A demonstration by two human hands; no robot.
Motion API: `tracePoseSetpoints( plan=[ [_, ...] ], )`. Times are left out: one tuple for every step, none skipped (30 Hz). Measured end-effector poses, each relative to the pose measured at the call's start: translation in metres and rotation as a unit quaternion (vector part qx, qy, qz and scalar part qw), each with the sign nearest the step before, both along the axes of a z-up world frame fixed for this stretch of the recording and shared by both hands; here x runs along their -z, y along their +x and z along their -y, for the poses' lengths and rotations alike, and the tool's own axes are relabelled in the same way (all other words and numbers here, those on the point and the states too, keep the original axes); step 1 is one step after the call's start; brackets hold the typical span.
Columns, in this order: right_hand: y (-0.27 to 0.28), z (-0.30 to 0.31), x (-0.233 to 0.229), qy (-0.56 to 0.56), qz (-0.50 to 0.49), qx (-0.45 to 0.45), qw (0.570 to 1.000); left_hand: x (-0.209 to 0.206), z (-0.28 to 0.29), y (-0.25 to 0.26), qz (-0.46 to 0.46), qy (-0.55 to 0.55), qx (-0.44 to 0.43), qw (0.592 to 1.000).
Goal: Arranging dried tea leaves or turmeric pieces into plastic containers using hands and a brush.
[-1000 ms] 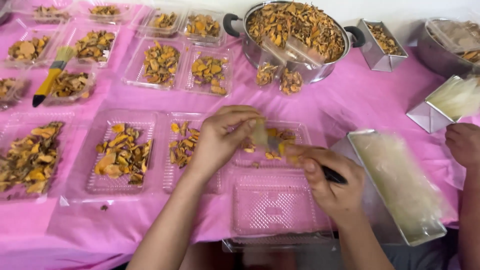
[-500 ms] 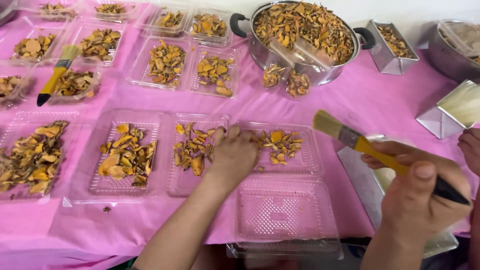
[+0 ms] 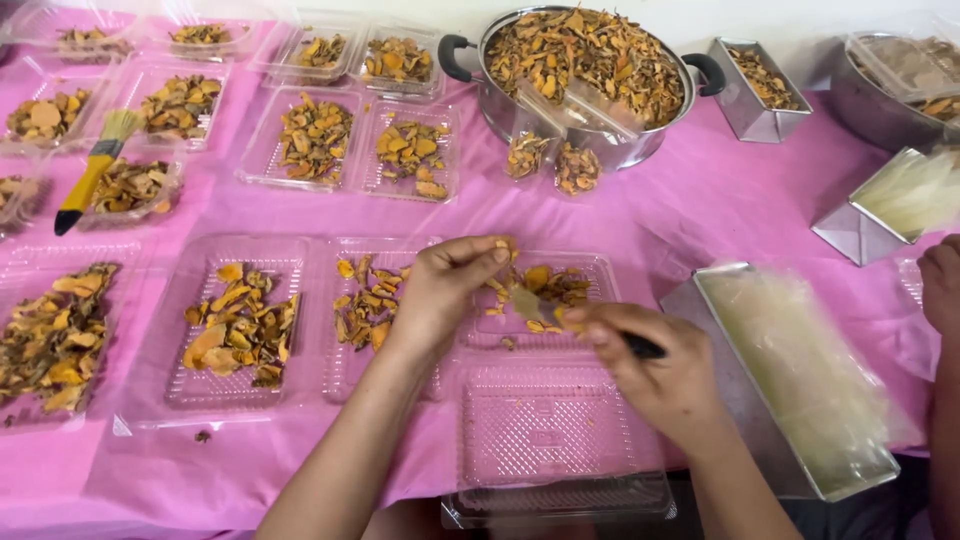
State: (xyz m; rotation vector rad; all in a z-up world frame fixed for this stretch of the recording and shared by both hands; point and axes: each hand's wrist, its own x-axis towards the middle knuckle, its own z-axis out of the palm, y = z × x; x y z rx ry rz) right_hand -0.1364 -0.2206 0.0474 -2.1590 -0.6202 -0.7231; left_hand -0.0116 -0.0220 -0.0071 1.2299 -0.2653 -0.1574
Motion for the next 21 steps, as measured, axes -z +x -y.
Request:
tracePoseSetpoints(
  plan=[
    [-0.002,0.001,-0.005,0.069,0.006,-0.001,0.998,-0.001,-0.001,0.0,-0.004,0.003,-0.006,1.0],
    [-0.005,0.003,-0.01,0.135,0.01,-0.005,0.991,0.0,-0.001,0.0,-0.01,0.003,-0.015,1.0],
    [-0.001,0.002,-0.011,0.134,0.012,-0.006,0.991,-0.004,0.0,0.002,-0.008,0.003,-0.016,1.0],
    [-0.002,0.0,-0.009,0.129,0.057,0.0,0.99,-0.004,0.0,-0.002,-0.011,-0.001,-0.005,1.0],
    [-0.002,-0.002,-0.007,0.124,0.102,0.005,0.987,-0.003,0.0,-0.005,-0.014,-0.005,0.006,1.0],
    [0.0,-0.003,-0.005,0.126,0.103,0.005,0.987,0.002,0.0,-0.003,-0.013,-0.004,0.006,1.0],
    [0.001,-0.004,-0.005,0.037,0.042,0.034,0.998,0.006,-0.001,0.0,-0.015,0.001,-0.016,1.0],
    [0.006,-0.004,-0.005,-0.052,-0.013,0.065,0.996,0.009,0.0,0.006,-0.012,0.004,-0.039,0.999],
    [0.001,-0.007,-0.012,-0.051,-0.007,0.064,0.997,0.001,-0.001,0.006,-0.006,0.003,-0.039,0.999],
    [-0.006,-0.01,-0.017,0.036,0.027,0.064,0.997,-0.002,-0.001,0.003,-0.017,0.012,-0.043,0.999],
    [-0.014,-0.014,-0.022,0.124,0.059,0.064,0.988,-0.005,-0.002,0.0,-0.03,0.02,-0.047,0.998],
    [-0.012,-0.011,-0.017,0.124,0.057,0.062,0.989,-0.006,-0.002,-0.002,-0.031,0.019,-0.049,0.998],
    [-0.01,-0.008,-0.011,0.085,0.05,0.014,0.995,-0.007,-0.002,-0.004,-0.01,0.025,-0.038,0.999],
    [-0.007,-0.005,-0.006,0.047,0.044,-0.033,0.997,-0.01,-0.001,-0.004,0.013,0.032,-0.025,0.999],
    [-0.004,-0.002,-0.003,0.047,0.043,-0.035,0.997,-0.009,-0.004,-0.006,0.013,0.032,-0.027,0.999],
    [0.0,0.001,-0.002,-0.023,0.016,0.016,0.999,-0.011,-0.006,-0.005,0.012,0.011,-0.036,0.999],
    [0.005,0.004,0.0,-0.092,-0.013,0.068,0.993,-0.012,-0.008,-0.003,0.012,-0.01,-0.044,0.999],
    [0.002,0.001,-0.004,-0.094,-0.011,0.071,0.993,-0.018,-0.008,-0.001,0.014,-0.012,-0.041,0.999],
    [-0.002,-0.003,-0.006,0.011,0.08,0.053,0.995,-0.022,-0.01,0.0,0.022,-0.001,-0.042,0.999],
    [-0.01,-0.008,-0.006,0.117,0.157,0.029,0.98,-0.021,-0.014,-0.008,0.02,0.01,-0.05,0.998],
    [-0.008,-0.009,-0.003,0.115,0.148,0.027,0.982,-0.016,-0.015,-0.013,0.011,0.008,-0.053,0.999]
  ],
)
